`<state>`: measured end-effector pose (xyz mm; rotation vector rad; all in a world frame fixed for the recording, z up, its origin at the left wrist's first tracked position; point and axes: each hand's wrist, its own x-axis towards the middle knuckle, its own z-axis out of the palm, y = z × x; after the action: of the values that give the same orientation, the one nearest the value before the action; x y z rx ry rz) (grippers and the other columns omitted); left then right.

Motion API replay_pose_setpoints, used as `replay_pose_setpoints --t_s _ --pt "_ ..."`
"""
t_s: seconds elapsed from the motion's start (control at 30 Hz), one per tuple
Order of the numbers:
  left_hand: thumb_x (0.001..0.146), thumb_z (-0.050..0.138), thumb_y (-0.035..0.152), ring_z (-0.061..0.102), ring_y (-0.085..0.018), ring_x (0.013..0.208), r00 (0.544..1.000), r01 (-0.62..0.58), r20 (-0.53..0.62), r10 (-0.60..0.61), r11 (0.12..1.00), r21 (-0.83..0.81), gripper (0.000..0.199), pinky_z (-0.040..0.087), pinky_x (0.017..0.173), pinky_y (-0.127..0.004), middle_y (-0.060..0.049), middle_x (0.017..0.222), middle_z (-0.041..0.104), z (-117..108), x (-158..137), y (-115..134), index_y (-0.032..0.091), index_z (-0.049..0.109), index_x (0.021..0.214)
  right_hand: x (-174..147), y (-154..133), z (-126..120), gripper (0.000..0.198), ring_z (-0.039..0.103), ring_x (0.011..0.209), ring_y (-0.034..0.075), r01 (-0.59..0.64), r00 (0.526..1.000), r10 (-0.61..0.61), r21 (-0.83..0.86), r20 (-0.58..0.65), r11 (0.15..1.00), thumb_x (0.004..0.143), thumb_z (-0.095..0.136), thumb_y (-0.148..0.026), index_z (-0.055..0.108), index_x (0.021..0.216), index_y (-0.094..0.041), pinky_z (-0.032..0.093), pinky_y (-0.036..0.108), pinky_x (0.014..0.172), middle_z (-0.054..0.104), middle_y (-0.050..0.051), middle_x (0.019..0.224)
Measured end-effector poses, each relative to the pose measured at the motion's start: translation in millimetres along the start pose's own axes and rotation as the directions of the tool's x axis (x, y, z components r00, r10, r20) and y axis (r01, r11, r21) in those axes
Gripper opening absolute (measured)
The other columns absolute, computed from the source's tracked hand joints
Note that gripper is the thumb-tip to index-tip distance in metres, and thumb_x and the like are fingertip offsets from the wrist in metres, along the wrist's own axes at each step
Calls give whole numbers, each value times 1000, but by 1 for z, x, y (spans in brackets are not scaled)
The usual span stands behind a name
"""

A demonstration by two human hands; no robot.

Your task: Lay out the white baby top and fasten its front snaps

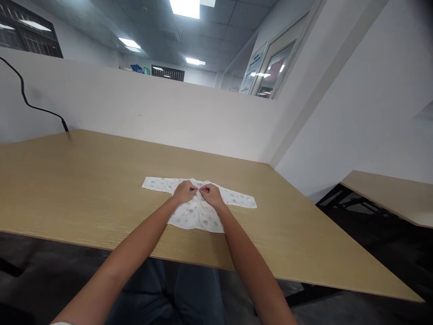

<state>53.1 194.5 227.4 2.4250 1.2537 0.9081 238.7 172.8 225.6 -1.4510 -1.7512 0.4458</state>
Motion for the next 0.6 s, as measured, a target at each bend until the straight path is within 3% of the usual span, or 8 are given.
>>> replay_pose_setpoints --t_s 0.27,0.43,0.5,0.6 --pt "88 59 40 56 -16 72 1000 20 1 -20 998 -67 34 37 65 -25 -1 74 65 1 0 0 20 79 69 3 6 4 11 63 76 18 28 1000 -28 3 0 1000 78 66 -22 76 80 -17 49 29 76 71 4 82" --pt "87 61 44 43 -12 54 972 223 -63 -227 973 -67 44 27 57 -26 3 49 49 6 3 16 17 70 53 4 8 4 11 61 73 17 25 1000 -25 7 2 1000 77 67 -22 76 80 -18 48 30 75 69 3 78" --pt "84 64 39 43 -11 53 958 273 -73 -279 959 -83 38 28 57 -26 3 49 52 7 3 21 17 71 54 5 8 3 10 61 73 18 18 1000 -19 9 10 1000 76 67 -23 76 78 -18 47 30 74 69 3 77" --pt "81 67 26 54 -13 59 954 289 -43 -298 945 -152 22 35 61 -26 0 59 67 6 4 21 19 77 63 5 8 1 10 61 76 19 16 999 -16 14 29 1000 76 70 -27 75 74 -19 47 30 74 71 4 79"
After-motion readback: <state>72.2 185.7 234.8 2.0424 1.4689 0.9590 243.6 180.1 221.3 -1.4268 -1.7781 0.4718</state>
